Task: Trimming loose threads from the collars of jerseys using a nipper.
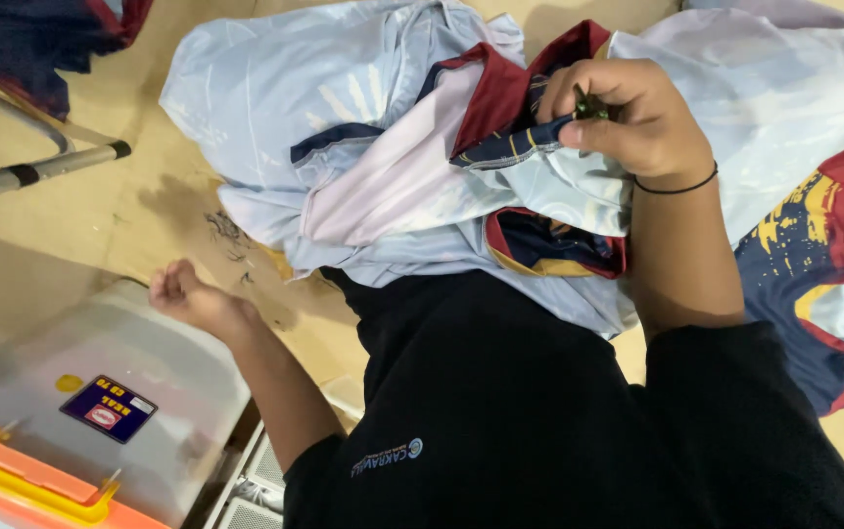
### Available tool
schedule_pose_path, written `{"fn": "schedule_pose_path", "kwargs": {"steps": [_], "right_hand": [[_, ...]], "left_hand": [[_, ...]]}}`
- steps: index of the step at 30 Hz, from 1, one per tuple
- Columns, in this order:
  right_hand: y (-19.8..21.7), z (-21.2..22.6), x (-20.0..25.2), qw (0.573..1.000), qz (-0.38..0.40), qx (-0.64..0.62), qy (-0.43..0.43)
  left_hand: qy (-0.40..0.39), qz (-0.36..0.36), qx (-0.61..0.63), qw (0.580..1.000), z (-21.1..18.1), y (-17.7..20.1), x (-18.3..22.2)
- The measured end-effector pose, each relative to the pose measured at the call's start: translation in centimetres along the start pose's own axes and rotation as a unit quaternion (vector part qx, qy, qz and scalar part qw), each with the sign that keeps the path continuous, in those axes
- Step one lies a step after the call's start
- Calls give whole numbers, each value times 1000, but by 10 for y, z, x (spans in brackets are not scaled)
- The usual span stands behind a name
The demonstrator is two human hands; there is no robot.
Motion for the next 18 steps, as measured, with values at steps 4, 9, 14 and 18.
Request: {"fn": "schedule_pose_path", "kwargs": {"steps": [4,9,14,18], "right_hand": [[-12,-2,-10,996,12,-85,7],[-16,-6,0,997,6,-73,-16],[-5,-7,16,998,-34,-45,-31],[7,-5,22,995,-81,-56,-32]], "left_hand": [[-179,265,-92,943,-148,-187,102],[-87,589,-1,804,-199,-343,205],[-24,670,15,742,-176,-384,250],[-193,611,-17,767,-225,-385,250]]}}
Point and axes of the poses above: each hand's wrist, its own x-axis away from the middle knuckle, its own y-axis out of the back of the hand, z = x × y, the point moved 9 cm from there along -x, towards the middle knuckle, and after that the axes turned 14 degrees about z, right-handed, at the moved point
